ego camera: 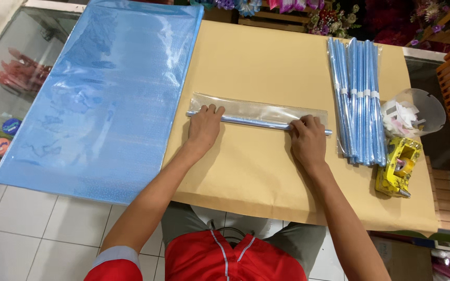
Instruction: The person rolls a sheet of clear plastic wrap around a blue stick to form a tight cylindrical bundle. They then secure the bundle with a small white tie and place it with other finished bundles. The process is repeated with a second sheet and stick.
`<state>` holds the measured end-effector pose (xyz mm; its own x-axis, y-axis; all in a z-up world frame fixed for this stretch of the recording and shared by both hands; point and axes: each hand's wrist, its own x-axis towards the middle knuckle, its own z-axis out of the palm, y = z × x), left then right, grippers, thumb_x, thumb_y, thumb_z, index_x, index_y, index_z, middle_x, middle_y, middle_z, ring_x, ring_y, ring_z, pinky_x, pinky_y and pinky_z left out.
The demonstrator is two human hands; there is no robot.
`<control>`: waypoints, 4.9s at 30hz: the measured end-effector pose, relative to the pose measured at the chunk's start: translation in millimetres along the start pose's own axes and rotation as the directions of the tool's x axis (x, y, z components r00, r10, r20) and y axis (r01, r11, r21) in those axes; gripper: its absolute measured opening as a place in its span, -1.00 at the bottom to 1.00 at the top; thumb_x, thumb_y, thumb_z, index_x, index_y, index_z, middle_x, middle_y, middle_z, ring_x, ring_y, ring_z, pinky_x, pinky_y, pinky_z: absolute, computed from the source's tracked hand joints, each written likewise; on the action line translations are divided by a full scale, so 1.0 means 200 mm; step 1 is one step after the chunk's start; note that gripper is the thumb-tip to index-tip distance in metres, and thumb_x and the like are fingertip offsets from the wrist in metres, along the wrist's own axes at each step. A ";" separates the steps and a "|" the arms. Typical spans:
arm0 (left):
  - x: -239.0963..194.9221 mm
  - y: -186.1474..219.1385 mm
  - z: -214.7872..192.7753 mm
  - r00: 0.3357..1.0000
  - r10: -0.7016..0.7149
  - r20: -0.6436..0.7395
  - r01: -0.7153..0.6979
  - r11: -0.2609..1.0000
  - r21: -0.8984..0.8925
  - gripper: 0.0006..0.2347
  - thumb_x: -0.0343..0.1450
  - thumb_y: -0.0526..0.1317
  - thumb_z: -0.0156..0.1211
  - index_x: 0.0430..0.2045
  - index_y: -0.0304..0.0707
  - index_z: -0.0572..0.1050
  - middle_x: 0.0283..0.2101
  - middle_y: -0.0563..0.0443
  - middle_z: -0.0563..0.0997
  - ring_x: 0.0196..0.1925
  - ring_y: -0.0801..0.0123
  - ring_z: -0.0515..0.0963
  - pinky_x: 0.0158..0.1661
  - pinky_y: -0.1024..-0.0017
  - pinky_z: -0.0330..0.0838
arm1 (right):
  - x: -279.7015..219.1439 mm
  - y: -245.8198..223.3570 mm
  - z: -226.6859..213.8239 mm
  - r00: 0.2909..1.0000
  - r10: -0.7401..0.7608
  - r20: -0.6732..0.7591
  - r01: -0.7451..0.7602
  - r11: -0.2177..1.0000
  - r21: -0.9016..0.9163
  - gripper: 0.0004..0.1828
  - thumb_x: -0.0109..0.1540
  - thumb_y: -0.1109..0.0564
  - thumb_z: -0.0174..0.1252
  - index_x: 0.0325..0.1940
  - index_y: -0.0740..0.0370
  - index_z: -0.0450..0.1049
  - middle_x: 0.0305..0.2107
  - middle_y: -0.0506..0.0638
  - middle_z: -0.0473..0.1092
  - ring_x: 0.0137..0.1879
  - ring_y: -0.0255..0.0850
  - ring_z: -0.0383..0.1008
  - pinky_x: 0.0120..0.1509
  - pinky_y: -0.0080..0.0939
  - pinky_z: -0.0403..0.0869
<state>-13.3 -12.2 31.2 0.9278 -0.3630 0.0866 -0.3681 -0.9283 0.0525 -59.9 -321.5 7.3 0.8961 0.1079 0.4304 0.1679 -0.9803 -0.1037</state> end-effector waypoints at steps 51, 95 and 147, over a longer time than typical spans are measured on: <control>0.20 -0.10 0.12 0.985 0.143 -0.099 -0.135 0.987 0.085 -0.80 0.43 -0.28 0.16 -0.07 -0.22 0.45 -0.23 -0.07 0.53 -0.08 0.19 0.54 -0.07 0.28 0.43 | 0.14 0.14 0.20 0.991 -0.076 0.107 0.097 0.972 -0.212 -0.87 0.35 -0.03 0.01 -0.04 -0.13 0.43 -0.26 -0.20 0.44 0.06 -0.27 0.47 0.19 -0.21 0.40; 0.39 -0.19 0.27 0.931 0.281 -0.234 -0.243 0.954 0.179 -0.91 0.50 -0.29 -0.05 -0.26 -0.24 0.44 -0.30 0.03 0.40 -0.13 0.29 0.47 -0.09 0.35 0.40 | 0.21 -0.02 0.10 0.958 0.146 0.246 -0.160 0.986 0.039 -0.36 0.39 -0.24 -0.22 0.48 0.07 0.16 0.42 0.05 0.09 0.57 -0.07 -0.08 0.63 0.03 -0.16; 0.09 0.13 -0.04 0.995 -0.026 0.092 0.090 0.576 -0.812 -0.80 0.50 -0.12 0.01 -0.37 -0.30 0.35 -0.55 -0.23 0.41 -0.52 -0.04 0.50 -0.49 0.10 0.28 | 0.14 0.00 0.15 0.964 0.042 -0.264 -0.023 0.997 0.074 -0.56 0.30 -0.04 0.13 0.22 0.15 0.35 0.04 0.03 0.24 0.33 -0.02 0.21 0.41 -0.02 0.25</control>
<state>-6.7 -42.5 41.9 0.9388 -0.3445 -0.0065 -0.1784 -0.5021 0.8462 -21.8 -313.3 -6.8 0.7624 0.0193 0.6468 0.1767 -0.9678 -0.1795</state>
